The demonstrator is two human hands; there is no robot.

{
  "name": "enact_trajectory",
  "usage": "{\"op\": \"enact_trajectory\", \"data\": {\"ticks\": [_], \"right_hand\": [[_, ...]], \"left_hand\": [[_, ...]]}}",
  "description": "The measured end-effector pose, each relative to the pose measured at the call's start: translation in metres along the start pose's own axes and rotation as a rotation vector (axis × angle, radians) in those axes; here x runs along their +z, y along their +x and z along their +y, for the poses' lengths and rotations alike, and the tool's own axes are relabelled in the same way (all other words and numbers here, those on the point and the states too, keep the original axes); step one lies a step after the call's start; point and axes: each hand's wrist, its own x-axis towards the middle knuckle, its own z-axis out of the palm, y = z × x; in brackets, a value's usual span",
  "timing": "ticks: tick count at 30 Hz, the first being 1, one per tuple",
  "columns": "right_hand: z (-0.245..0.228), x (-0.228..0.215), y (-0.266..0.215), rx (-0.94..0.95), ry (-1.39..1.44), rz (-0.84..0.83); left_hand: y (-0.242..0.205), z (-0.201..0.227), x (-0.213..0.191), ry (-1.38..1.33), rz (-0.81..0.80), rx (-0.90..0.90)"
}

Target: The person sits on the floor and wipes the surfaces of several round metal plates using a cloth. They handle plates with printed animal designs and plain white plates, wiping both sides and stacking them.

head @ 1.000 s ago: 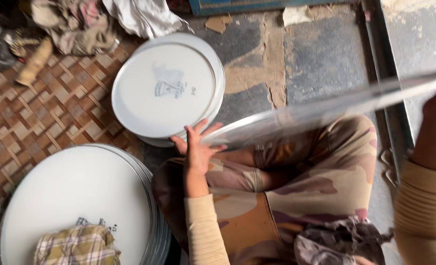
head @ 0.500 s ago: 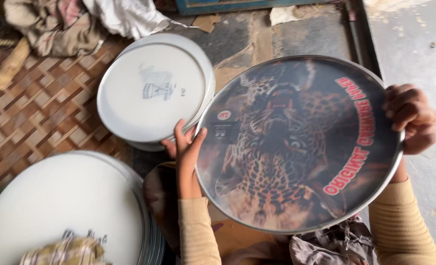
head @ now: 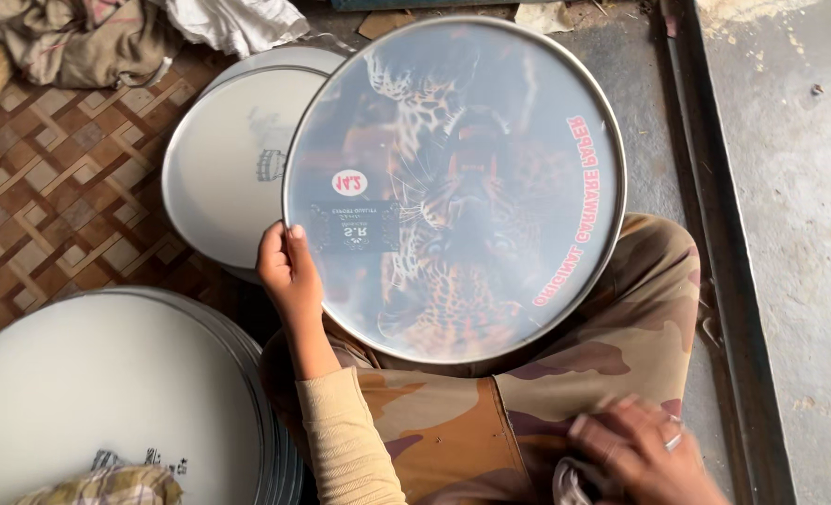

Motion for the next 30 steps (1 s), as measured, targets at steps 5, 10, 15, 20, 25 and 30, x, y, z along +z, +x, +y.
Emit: {"op": "enact_trajectory", "data": {"ticks": [5,10,15,20,25,30], "right_hand": [[-0.001,0.018,-0.008,-0.422,0.16,-0.346],[0.051,-0.002,0.102,-0.47,0.121,-0.019],[0.043,-0.016,0.248,0.174,0.22,0.401],[0.005,0.007,0.286,-0.035,0.179,0.056],[-0.033,0.044,0.271,-0.001,-0.023,-0.21],[-0.036,0.052,0.302,-0.376,-0.245,0.292]], "left_hand": [[-0.001,0.0,0.007,0.225,0.026,0.103],[-0.008,-0.008,0.007,0.152,0.07,0.112],[-0.01,-0.011,0.008,0.186,0.088,0.06],[-0.009,-0.007,0.008,0.23,0.114,0.167],[-0.009,-0.004,0.012,0.298,0.074,0.054],[-0.002,0.006,0.011,0.339,0.07,0.08]]}}
